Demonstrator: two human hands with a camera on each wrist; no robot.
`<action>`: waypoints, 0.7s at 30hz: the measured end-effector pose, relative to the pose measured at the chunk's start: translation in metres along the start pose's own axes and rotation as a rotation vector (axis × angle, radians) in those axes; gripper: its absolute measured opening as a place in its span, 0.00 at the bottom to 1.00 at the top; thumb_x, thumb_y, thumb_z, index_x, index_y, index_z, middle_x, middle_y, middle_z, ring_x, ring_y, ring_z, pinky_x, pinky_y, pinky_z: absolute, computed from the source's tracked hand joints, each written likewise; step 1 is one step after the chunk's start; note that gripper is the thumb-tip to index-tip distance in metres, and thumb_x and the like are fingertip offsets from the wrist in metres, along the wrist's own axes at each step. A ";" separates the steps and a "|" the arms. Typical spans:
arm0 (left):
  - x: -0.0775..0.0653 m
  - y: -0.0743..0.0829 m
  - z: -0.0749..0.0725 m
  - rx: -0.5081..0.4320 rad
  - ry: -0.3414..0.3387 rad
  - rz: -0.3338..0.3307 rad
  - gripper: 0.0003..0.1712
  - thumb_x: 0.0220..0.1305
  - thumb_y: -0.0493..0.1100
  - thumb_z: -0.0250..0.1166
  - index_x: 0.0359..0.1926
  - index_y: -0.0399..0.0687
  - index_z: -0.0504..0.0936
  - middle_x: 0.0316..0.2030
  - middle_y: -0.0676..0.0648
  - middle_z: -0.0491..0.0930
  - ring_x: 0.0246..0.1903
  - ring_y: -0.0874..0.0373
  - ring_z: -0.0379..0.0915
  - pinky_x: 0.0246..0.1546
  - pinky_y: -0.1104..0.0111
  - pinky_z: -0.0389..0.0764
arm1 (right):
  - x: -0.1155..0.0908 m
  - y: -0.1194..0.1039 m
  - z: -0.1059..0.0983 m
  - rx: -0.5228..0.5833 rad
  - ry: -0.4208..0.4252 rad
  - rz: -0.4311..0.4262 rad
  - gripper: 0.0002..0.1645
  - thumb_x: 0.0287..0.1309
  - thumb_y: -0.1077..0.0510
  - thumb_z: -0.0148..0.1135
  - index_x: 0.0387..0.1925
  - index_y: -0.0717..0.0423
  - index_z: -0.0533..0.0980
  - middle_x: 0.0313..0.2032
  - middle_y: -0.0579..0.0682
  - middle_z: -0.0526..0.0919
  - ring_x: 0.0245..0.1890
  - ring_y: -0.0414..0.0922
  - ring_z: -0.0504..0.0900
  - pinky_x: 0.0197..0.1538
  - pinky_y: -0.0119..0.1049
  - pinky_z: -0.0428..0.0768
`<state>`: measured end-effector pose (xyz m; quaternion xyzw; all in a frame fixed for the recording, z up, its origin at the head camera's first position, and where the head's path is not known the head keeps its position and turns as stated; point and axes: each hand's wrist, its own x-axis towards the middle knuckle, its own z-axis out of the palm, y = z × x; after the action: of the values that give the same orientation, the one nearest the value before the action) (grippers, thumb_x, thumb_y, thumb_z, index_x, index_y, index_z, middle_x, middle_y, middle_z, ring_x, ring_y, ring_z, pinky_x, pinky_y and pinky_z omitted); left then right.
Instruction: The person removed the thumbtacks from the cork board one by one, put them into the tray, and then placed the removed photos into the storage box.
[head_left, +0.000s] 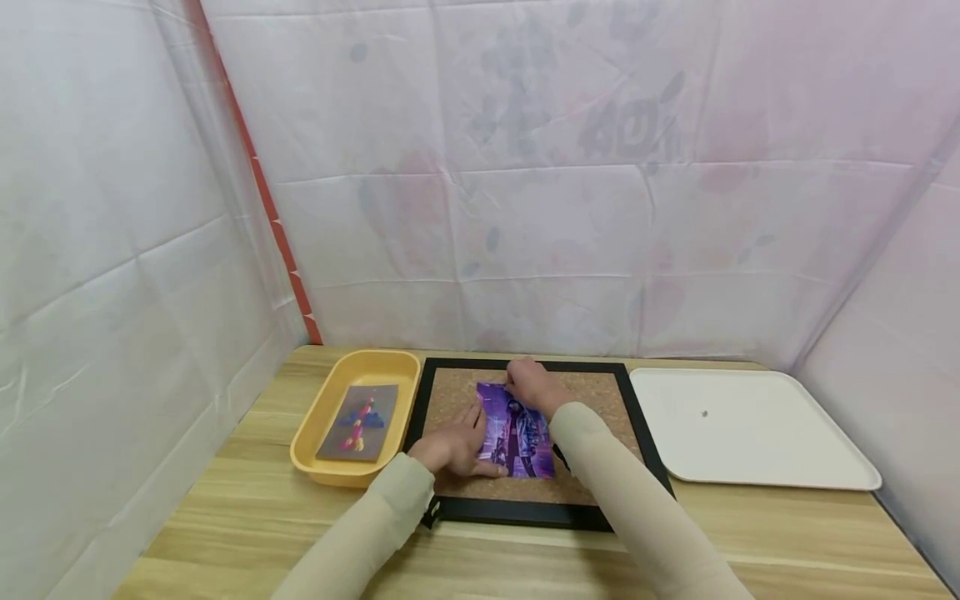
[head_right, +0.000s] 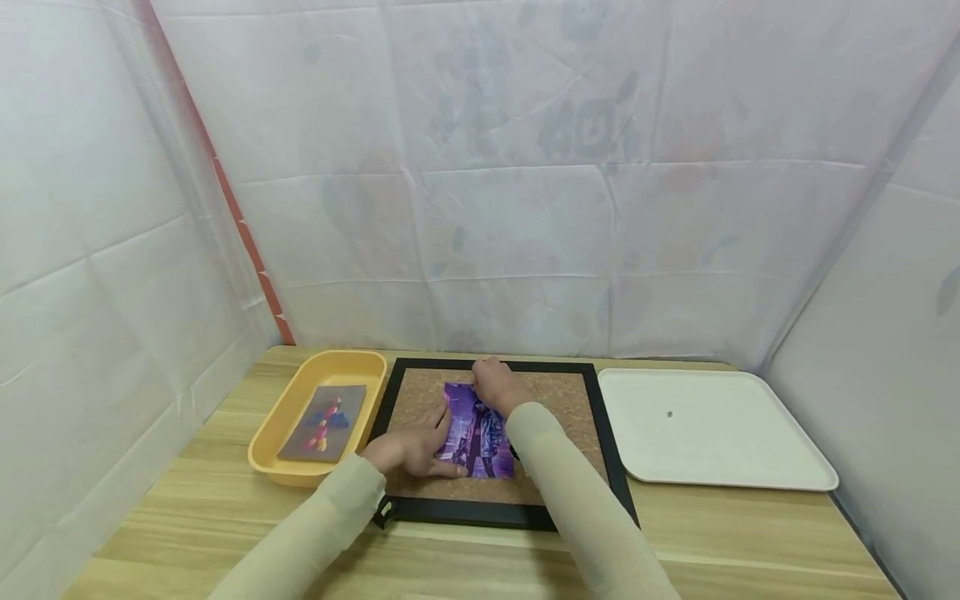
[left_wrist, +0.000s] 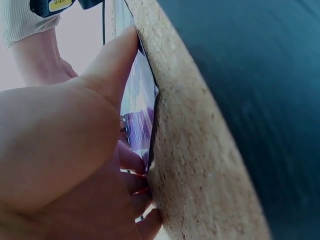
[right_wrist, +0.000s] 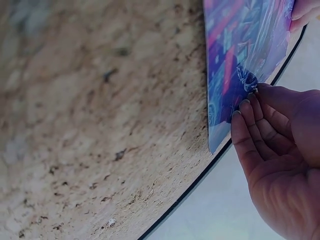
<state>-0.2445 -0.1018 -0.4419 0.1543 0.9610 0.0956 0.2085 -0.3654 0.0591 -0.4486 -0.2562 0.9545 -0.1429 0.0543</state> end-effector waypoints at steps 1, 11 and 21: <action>0.000 0.000 0.000 0.000 0.000 0.000 0.65 0.63 0.73 0.64 0.81 0.36 0.44 0.82 0.40 0.40 0.80 0.46 0.37 0.77 0.56 0.52 | 0.000 0.000 0.000 -0.002 0.000 0.002 0.20 0.70 0.66 0.59 0.19 0.54 0.75 0.18 0.44 0.69 0.20 0.42 0.67 0.31 0.37 0.71; 0.002 0.000 -0.002 0.019 -0.006 0.000 0.65 0.63 0.73 0.63 0.81 0.37 0.44 0.82 0.40 0.40 0.80 0.45 0.38 0.78 0.56 0.51 | -0.001 -0.001 0.000 -0.015 0.006 0.015 0.21 0.71 0.64 0.58 0.19 0.54 0.72 0.18 0.46 0.69 0.21 0.43 0.67 0.32 0.39 0.71; 0.000 0.002 -0.003 0.014 -0.008 -0.007 0.64 0.63 0.72 0.64 0.81 0.37 0.45 0.82 0.40 0.41 0.80 0.45 0.38 0.78 0.56 0.52 | -0.002 -0.002 -0.001 -0.020 -0.017 0.042 0.15 0.72 0.63 0.58 0.26 0.55 0.80 0.25 0.48 0.78 0.26 0.44 0.72 0.35 0.40 0.75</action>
<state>-0.2453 -0.1006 -0.4390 0.1528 0.9614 0.0875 0.2114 -0.3627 0.0585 -0.4471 -0.2379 0.9605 -0.1301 0.0626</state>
